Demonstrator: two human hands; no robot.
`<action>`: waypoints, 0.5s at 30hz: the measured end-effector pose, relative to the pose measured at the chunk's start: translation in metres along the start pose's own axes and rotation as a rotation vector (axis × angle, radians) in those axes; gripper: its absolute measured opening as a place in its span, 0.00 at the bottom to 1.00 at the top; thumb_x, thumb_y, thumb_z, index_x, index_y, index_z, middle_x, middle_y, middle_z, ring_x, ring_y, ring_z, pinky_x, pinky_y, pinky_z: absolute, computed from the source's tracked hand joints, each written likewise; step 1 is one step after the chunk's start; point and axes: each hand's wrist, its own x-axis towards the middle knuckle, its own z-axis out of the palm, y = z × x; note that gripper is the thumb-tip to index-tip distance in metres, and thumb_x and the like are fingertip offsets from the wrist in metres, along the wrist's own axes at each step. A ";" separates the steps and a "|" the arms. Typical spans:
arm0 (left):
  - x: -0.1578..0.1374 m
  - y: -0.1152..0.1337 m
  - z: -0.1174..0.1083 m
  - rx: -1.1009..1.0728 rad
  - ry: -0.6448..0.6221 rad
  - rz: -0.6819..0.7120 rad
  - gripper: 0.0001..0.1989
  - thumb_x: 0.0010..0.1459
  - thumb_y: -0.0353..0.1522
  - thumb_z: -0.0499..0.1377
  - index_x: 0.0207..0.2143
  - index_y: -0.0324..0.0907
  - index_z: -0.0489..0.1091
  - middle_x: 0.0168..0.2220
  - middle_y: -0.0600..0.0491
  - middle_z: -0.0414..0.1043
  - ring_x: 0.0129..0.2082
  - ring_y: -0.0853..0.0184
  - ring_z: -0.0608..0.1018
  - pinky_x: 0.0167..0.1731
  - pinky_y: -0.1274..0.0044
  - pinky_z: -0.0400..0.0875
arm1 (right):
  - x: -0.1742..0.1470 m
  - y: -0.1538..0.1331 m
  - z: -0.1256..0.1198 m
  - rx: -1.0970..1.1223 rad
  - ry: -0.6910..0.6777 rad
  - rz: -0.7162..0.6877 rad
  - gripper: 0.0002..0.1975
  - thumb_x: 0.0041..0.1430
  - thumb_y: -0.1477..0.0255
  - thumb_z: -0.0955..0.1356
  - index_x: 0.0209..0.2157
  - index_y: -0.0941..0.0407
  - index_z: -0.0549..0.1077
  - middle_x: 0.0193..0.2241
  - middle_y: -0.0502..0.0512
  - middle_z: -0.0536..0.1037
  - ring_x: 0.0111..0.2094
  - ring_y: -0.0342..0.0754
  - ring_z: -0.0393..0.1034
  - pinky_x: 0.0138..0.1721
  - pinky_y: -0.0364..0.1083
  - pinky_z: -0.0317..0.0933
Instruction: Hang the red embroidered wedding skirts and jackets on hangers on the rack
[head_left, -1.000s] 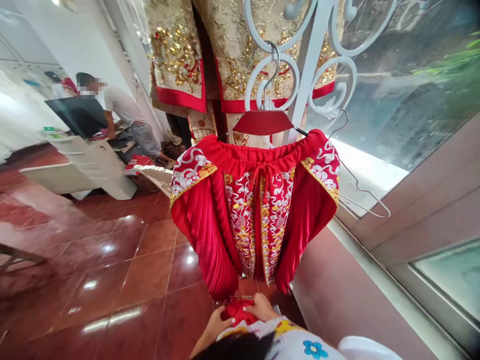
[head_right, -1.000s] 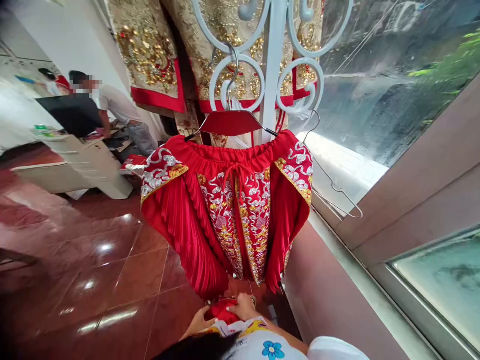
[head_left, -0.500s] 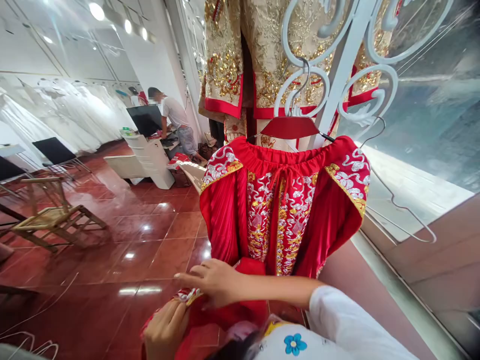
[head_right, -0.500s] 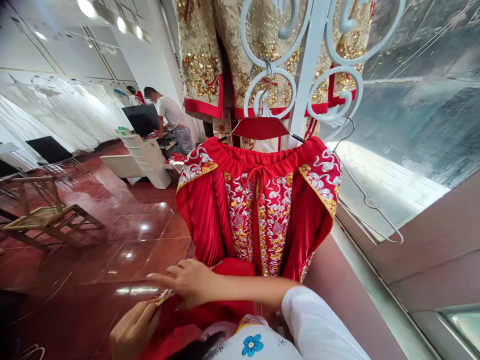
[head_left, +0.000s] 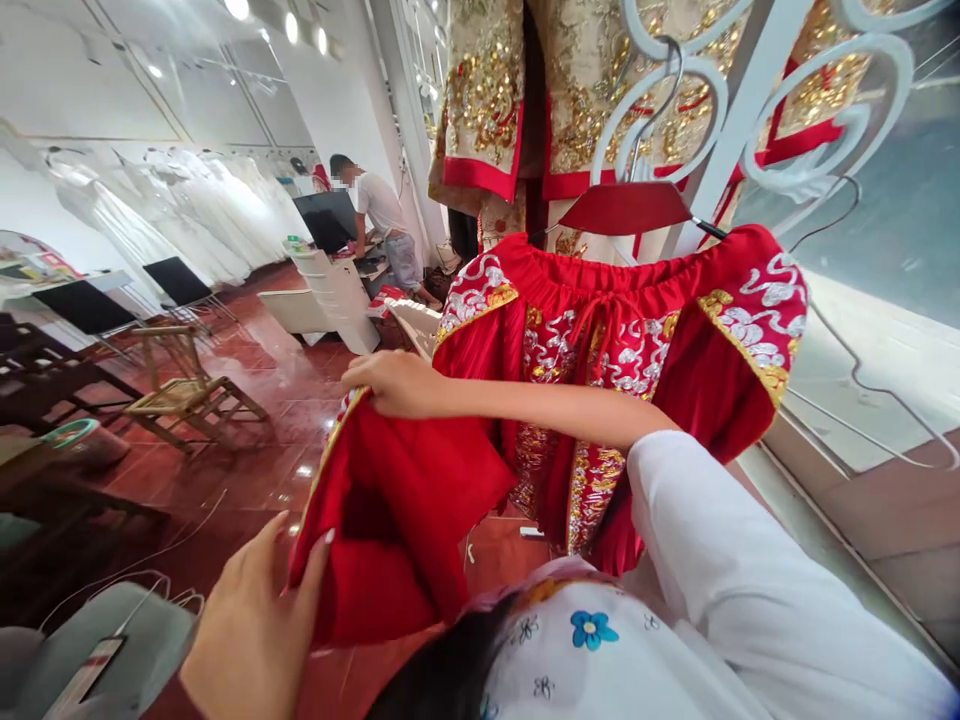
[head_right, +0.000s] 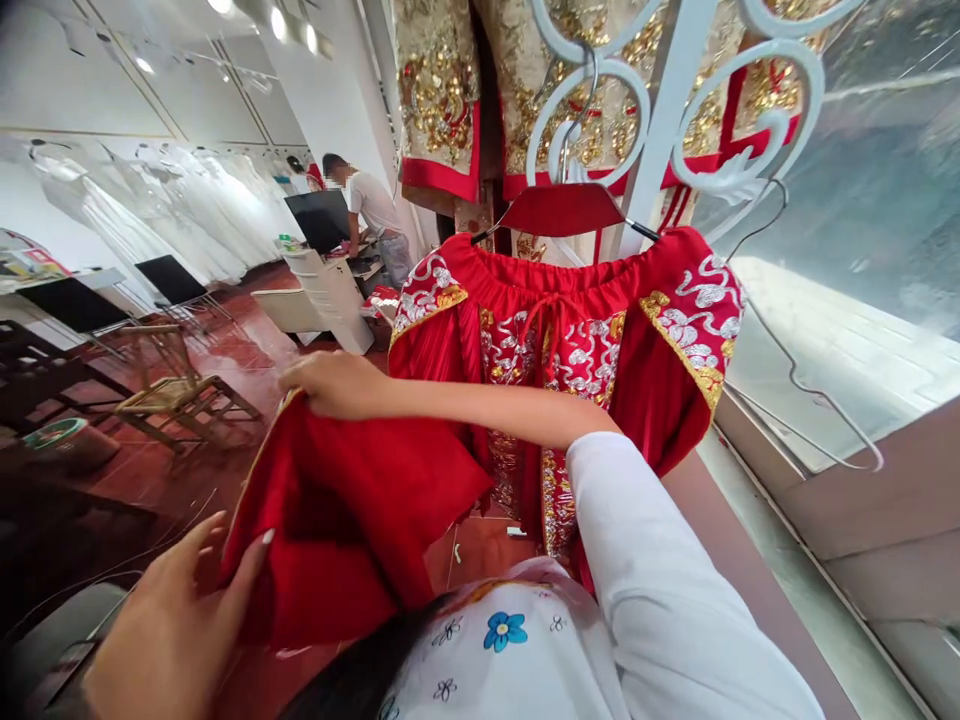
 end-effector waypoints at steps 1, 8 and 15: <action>0.001 0.002 0.005 0.044 -0.054 -0.036 0.28 0.59 0.50 0.45 0.54 0.45 0.63 0.50 0.43 0.70 0.43 0.47 0.75 0.37 0.61 0.70 | 0.010 0.009 0.007 0.008 0.018 0.022 0.19 0.50 0.85 0.59 0.39 0.61 0.74 0.41 0.53 0.76 0.45 0.44 0.68 0.40 0.42 0.58; -0.001 0.042 0.064 -0.223 0.122 -0.047 0.45 0.55 0.51 0.51 0.65 0.38 0.36 0.62 0.33 0.46 0.61 0.44 0.57 0.55 0.56 0.61 | 0.094 0.035 0.007 0.184 0.415 0.152 0.17 0.49 0.86 0.60 0.35 0.63 0.76 0.35 0.52 0.78 0.40 0.40 0.68 0.43 0.39 0.58; 0.069 0.081 0.048 -0.494 0.362 -0.073 0.42 0.50 0.45 0.61 0.59 0.33 0.48 0.56 0.34 0.52 0.60 0.47 0.56 0.59 0.55 0.52 | 0.148 0.036 -0.055 0.010 0.811 0.082 0.18 0.53 0.83 0.52 0.32 0.66 0.70 0.41 0.41 0.73 0.44 0.30 0.63 0.47 0.31 0.52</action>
